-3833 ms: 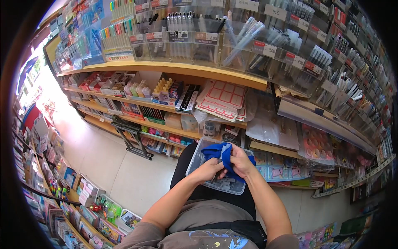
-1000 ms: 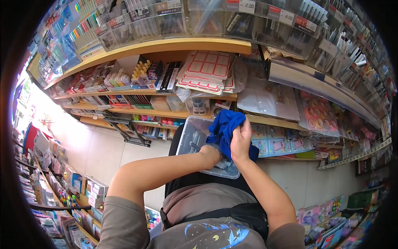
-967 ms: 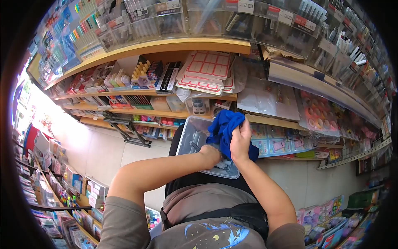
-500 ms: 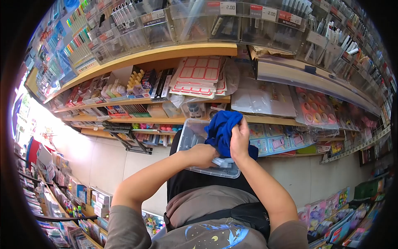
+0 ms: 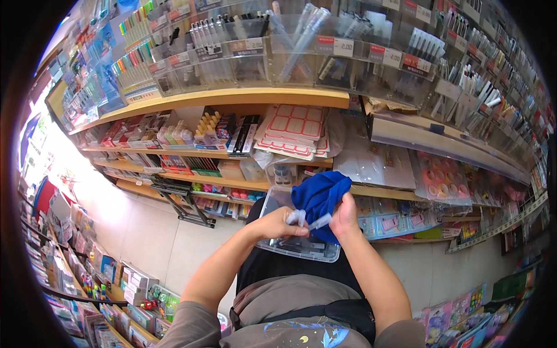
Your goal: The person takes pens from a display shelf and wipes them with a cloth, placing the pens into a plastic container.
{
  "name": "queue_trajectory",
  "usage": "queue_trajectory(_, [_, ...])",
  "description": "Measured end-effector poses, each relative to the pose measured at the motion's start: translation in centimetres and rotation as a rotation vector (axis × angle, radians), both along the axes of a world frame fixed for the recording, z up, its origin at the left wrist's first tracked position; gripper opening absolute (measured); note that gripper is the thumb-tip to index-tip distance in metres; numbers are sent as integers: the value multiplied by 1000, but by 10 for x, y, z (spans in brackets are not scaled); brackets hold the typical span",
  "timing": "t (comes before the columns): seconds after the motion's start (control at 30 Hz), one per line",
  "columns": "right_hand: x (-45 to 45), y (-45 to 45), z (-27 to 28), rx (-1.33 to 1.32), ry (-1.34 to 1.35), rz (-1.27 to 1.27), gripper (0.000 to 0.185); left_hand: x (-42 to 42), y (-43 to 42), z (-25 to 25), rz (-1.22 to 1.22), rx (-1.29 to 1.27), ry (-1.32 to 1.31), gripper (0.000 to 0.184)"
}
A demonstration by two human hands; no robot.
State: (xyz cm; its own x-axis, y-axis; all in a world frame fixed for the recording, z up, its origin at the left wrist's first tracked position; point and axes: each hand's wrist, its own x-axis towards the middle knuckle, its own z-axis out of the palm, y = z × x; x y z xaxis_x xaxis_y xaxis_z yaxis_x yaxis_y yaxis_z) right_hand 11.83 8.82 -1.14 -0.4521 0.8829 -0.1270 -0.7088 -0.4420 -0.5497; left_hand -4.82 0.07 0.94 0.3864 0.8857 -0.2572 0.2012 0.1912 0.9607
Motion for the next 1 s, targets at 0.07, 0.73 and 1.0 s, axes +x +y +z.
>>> queue_trajectory(0.07, [3,-3,5,0,-24,57,34,0,2,3,138,35,-144,22])
queue_trajectory(0.73, [-2,-7,-8,167,-280,123,31,1,5,-11,266,22,-125,21])
queue_trajectory(1.0, [2,-1,-1,-107,-17,430,37,-1,7,-8,267,30,-179,20])
